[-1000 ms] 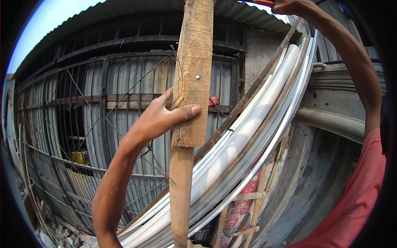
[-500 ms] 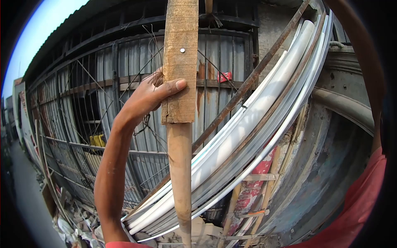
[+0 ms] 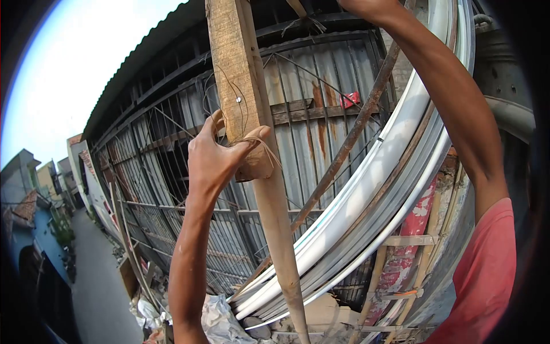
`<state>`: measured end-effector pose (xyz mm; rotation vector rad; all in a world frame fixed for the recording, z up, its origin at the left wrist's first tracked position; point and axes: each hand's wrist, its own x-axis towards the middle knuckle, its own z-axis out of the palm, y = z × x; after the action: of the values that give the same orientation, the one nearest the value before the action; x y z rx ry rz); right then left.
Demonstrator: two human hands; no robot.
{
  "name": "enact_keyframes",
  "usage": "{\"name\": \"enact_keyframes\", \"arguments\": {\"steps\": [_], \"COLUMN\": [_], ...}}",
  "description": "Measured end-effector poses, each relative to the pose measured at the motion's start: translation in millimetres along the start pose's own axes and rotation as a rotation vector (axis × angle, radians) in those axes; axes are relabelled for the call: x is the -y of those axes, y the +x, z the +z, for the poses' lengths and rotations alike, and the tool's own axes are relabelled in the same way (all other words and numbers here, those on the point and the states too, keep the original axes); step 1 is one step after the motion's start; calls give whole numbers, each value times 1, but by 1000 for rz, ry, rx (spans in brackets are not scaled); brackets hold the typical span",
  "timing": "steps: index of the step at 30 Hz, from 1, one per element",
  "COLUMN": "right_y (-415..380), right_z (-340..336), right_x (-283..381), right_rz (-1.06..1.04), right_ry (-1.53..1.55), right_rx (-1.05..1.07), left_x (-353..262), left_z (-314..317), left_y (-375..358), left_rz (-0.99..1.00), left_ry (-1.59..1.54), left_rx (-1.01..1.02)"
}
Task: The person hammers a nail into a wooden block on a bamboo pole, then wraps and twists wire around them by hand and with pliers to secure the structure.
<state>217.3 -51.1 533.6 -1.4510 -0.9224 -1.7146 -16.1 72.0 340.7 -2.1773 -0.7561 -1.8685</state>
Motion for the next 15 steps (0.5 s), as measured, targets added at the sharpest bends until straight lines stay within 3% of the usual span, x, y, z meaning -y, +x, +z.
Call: {"name": "enact_keyframes", "arguments": {"steps": [2,3,4,5,6,7,13,15], "right_y": [0,-7,-36,-59,-78,-105,-220,-248], "right_z": [46,67,43,51,47,33,9,20], "right_x": [-29,-37,-34,-34,-41,-31,-29,-32], "right_rz": [121,85,147,224,302,419,641,587], "right_ry": [393,570,766,1013,1169,1233,1548,1541], "right_rx": [271,313,432,389,586,472,693,713], "left_x": [-22,-24,-20,-16,-11,-3,10,7], "left_z": [-3,-5,-1,4,9,12,17,16], "left_y": [7,11,12,14,15,15,16,14], "left_rz": [-124,-109,-206,-299,-288,-237,-139,-146], "left_ry": [31,51,-56,-170,-162,-215,-294,-308], "left_rx": [144,131,202,271,266,255,215,208]}}
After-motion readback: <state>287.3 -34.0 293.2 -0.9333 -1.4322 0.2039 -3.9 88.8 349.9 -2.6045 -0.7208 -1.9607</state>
